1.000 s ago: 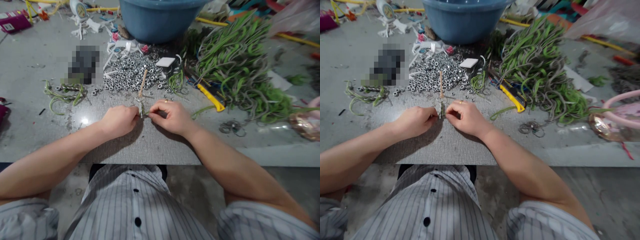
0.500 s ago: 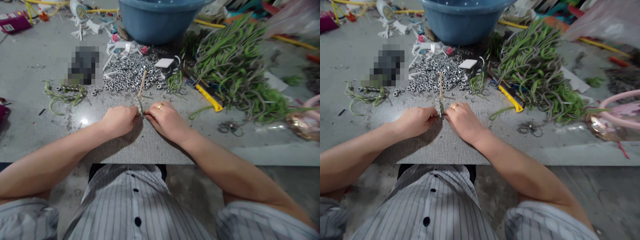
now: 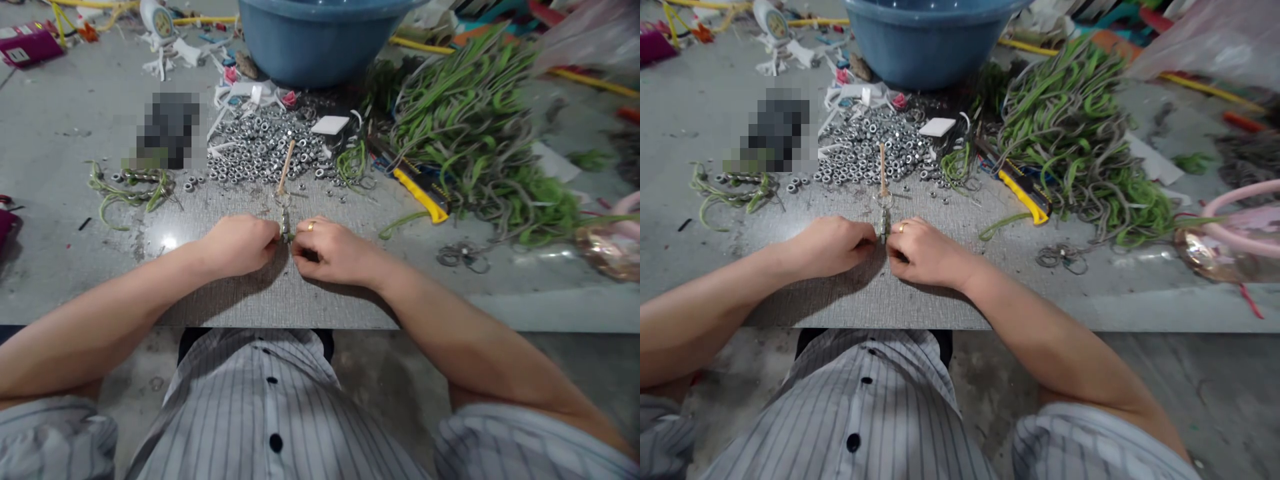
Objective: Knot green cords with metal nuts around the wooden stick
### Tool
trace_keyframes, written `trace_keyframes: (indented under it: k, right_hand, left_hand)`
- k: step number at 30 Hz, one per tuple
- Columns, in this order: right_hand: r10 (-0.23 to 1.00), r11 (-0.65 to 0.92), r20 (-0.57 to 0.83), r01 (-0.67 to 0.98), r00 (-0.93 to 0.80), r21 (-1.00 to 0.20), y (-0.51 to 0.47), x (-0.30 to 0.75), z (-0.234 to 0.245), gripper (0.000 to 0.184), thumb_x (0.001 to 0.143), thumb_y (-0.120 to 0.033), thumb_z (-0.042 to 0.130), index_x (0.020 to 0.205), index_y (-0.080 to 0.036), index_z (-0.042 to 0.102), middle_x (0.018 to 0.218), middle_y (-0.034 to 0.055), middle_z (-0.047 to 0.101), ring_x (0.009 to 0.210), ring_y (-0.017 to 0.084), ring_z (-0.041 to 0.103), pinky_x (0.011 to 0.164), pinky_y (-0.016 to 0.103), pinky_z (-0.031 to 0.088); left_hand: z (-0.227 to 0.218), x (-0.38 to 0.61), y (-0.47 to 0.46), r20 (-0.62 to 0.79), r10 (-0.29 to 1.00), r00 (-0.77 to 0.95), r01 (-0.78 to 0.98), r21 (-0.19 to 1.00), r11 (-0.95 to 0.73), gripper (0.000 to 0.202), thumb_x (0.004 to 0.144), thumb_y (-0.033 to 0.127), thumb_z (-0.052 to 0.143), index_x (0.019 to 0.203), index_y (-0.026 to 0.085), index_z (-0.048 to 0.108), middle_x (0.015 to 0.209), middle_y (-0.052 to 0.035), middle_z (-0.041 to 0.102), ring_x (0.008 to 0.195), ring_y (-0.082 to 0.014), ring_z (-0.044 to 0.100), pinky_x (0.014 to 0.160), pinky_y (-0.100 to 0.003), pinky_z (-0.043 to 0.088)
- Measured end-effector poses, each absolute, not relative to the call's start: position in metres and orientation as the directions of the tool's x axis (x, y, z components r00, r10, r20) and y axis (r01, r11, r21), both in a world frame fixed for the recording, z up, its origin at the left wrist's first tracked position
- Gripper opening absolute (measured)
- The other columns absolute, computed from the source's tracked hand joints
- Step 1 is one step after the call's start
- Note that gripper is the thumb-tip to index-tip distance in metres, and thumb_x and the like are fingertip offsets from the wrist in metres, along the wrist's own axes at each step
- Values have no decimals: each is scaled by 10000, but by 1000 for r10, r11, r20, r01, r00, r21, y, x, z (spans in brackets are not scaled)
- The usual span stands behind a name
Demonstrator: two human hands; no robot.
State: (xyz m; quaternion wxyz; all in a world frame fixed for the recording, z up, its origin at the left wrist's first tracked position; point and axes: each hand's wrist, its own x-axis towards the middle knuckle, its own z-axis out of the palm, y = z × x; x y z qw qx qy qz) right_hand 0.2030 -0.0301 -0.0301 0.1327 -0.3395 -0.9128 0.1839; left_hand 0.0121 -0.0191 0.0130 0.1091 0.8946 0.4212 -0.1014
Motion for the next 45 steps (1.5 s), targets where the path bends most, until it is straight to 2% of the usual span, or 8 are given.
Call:
trace_keyframes:
  k: [5, 13, 19, 22, 29, 36, 40, 45]
  right_hand:
    - [679, 692, 114, 580, -726, -431, -31, 202, -32, 120, 786, -127, 476, 694, -204, 487, 687, 10, 501, 704, 156, 471, 731, 296, 373]
    - [699, 683, 147, 592, -700, -427, -32, 199, -36, 109, 811, -162, 458, 716, -196, 501, 648, 13, 551, 633, 147, 485, 707, 297, 365]
    - [874, 439, 84, 704, -479, -558, -31, 200, -35, 185, 931, -301, 423, 935, -188, 569, 695, 19, 605, 620, 155, 532, 608, 265, 343]
    - [907, 376, 34, 770, -421, -516, -31, 200, -34, 177, 930, -279, 450, 981, -186, 592, 752, 38, 650, 657, 169, 571, 619, 268, 351]
    - [880, 453, 25, 823, -474, -344, -33, 201, -35, 188, 939, -252, 483, 973, -179, 653, 763, 69, 696, 696, 208, 631, 616, 286, 382]
    - [851, 506, 61, 785, -521, -357, -34, 203, -36, 287, 907, -154, 483, 1105, -200, 686, 894, 62, 762, 759, 205, 698, 675, 293, 464]
    - [840, 527, 87, 768, -536, -364, -33, 204, -35, 306, 869, -111, 506, 1060, -227, 715, 944, 38, 773, 790, 198, 706, 711, 292, 476]
    - [834, 544, 109, 769, -542, -336, -32, 204, -37, 271, 853, -120, 492, 990, -191, 714, 850, 58, 760, 719, 191, 675, 671, 289, 441]
  left_hand:
    - [11, 9, -13, -375, 647, 664, 724, 105, -682, 278, 844, 199, 405, 939, 195, 667, 758, -67, 685, 695, -219, 621, 591, -297, 384]
    - [7, 6, -9, -366, 680, 636, 753, 103, -650, 333, 931, 308, 361, 1049, 168, 639, 710, -67, 655, 656, -202, 608, 561, -261, 330]
    - [2, 7, -11, -312, 718, 622, 768, 63, -638, 386, 984, 340, 274, 1122, 146, 577, 657, -56, 635, 604, -186, 611, 531, -243, 323]
    - [-1, 6, -11, -318, 711, 627, 757, 35, -652, 348, 948, 258, 313, 1168, 135, 553, 676, -74, 650, 617, -210, 626, 528, -255, 330]
    - [5, 4, -12, -349, 696, 628, 753, 47, -656, 395, 887, 150, 323, 1225, 129, 526, 798, -122, 696, 709, -247, 652, 611, -285, 412]
    - [5, -1, -8, -341, 689, 640, 748, 73, -659, 437, 885, 167, 359, 1281, 191, 544, 806, -94, 685, 699, -224, 639, 633, -273, 406]
    - [8, -3, -6, -358, 680, 639, 743, 61, -667, 463, 903, 178, 334, 1307, 223, 554, 806, -87, 685, 720, -223, 642, 633, -264, 396]
    - [10, -3, -7, -371, 677, 636, 745, 65, -664, 484, 887, 158, 334, 1305, 229, 568, 829, -79, 694, 740, -223, 645, 640, -255, 398]
